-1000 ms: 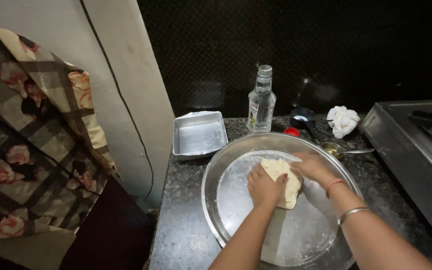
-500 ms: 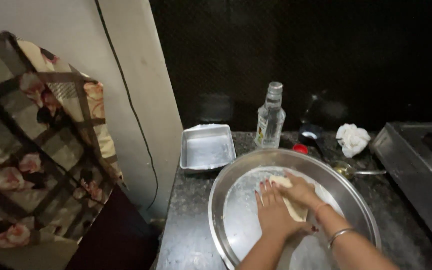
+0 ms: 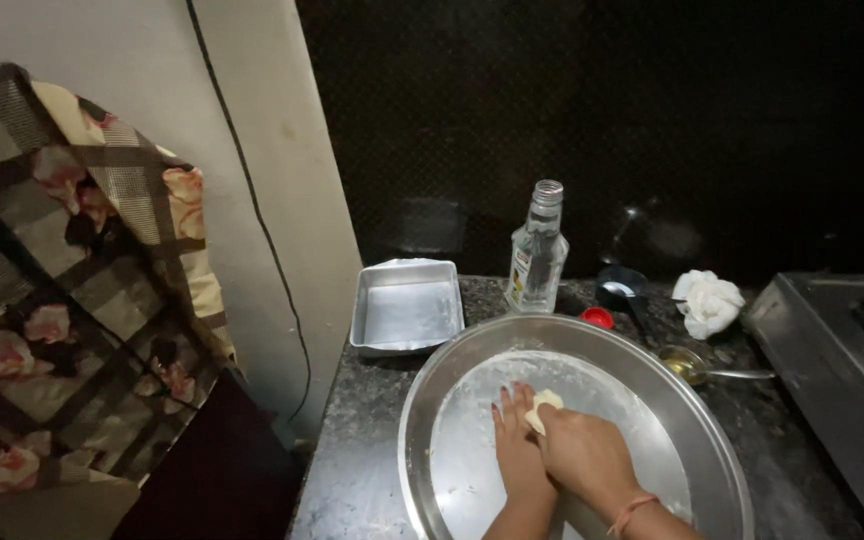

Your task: The recorder is kneading dough in a large metal tray, adding water from a bottle.

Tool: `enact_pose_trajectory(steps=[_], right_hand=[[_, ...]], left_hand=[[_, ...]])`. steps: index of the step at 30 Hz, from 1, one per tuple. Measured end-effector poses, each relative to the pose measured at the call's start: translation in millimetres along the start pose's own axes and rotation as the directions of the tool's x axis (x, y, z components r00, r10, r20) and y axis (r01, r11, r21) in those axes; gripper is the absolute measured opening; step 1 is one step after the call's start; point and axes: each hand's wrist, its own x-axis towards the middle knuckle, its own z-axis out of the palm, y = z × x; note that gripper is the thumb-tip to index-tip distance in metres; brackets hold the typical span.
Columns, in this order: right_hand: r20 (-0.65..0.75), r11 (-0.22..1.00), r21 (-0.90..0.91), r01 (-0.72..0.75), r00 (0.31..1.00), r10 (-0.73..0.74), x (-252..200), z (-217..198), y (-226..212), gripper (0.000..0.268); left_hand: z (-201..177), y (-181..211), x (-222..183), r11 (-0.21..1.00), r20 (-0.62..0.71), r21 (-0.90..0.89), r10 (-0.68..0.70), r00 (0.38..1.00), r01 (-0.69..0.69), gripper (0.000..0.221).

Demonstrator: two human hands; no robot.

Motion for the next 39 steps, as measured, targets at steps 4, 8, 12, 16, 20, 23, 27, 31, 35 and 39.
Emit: enact_pose_trajectory(steps=[4,8,12,16,20,23,27,31,35,39], right_hand=[[-0.028,0.987,0.043,-0.157,0.987,0.158,36,18,12,0.033],[-0.117,0.987,-0.001,-0.161,0.98,0.16,92,38,32,0.046],[-0.192,0.988,-0.096,-0.124,0.976,0.104,129,70,49,0.039],[-0.243,0.985,-0.123,-0.121,0.966,0.088,121,76,52,0.033],[-0.172,0.987,0.118,-0.109,0.977,0.128,39,55,25,0.033],[-0.262,0.979,0.203,-0.006,0.963,0.06,-23,47,32,0.044],[-0.024,0.932,0.316,-0.176,0.981,0.193,-50,27,35,0.037],[0.09,0.937,0.231,-0.263,0.964,0.249,-22,24,56,0.035],[0.189,0.941,0.156,-0.301,0.944,0.27,-3,-2,43,0.057],[0.277,0.969,0.146,-0.199,0.948,0.153,14,3,40,0.076]], left_hand=[[-78,-1,27,0.971,0.293,-0.238,0.05,0.955,0.023,0.089],[-48,-2,25,0.931,0.429,-0.359,0.109,0.897,0.058,0.111],[-41,-11,24,0.891,0.503,-0.446,0.168,0.848,0.089,0.13],[-49,-5,23,0.885,0.442,-0.463,0.184,0.878,0.047,0.137],[-59,-6,24,0.956,0.453,-0.271,0.027,0.891,0.109,0.129],[-34,-4,12,0.979,0.266,-0.193,-0.018,0.964,0.072,0.119],[-77,-3,29,0.923,0.48,-0.331,-0.013,0.877,0.195,0.115],[-51,-5,16,0.914,0.467,-0.358,0.0,0.884,0.189,0.115],[-44,-8,19,0.911,0.395,-0.4,0.075,0.916,0.098,0.116],[-79,-16,34,0.896,0.478,-0.439,0.167,0.863,0.07,0.132]])
